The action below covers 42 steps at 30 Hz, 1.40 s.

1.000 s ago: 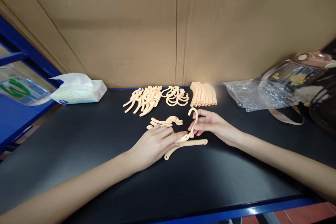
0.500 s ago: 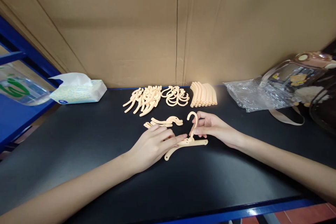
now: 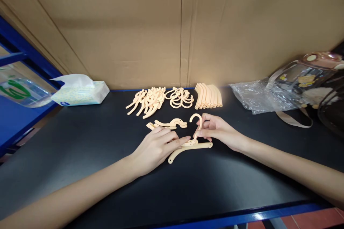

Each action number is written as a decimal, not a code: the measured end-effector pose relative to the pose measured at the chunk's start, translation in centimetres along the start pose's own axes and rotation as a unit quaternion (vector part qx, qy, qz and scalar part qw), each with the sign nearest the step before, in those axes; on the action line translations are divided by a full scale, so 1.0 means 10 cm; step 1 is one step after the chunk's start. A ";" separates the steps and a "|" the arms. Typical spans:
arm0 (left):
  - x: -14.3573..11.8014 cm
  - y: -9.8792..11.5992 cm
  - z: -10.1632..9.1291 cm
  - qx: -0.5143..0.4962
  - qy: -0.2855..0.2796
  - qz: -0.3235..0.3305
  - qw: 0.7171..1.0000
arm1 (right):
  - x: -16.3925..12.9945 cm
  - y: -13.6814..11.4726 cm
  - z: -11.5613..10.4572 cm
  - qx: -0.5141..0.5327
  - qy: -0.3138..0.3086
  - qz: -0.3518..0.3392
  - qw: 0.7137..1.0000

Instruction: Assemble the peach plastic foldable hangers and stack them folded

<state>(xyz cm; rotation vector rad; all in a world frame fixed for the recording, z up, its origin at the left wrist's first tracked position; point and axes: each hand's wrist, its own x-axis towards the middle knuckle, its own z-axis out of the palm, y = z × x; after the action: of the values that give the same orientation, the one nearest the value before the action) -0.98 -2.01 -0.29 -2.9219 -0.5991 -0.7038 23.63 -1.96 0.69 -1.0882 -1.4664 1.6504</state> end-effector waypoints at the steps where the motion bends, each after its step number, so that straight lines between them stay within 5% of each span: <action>1: 0.00 0.00 0.00 0.003 0.002 0.002 1.000 | 0.00 0.00 0.00 0.000 0.002 0.000 1.000; 42: 0.05 0.05 -0.01 0.073 -0.021 -0.025 0.997 | 0.03 0.05 0.06 -0.010 0.021 -0.028 0.999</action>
<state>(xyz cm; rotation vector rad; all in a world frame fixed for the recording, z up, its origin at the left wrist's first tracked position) -0.41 -2.33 0.09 -2.8017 -0.6981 -0.5784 22.99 -2.02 0.21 -1.0764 -1.4751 1.5691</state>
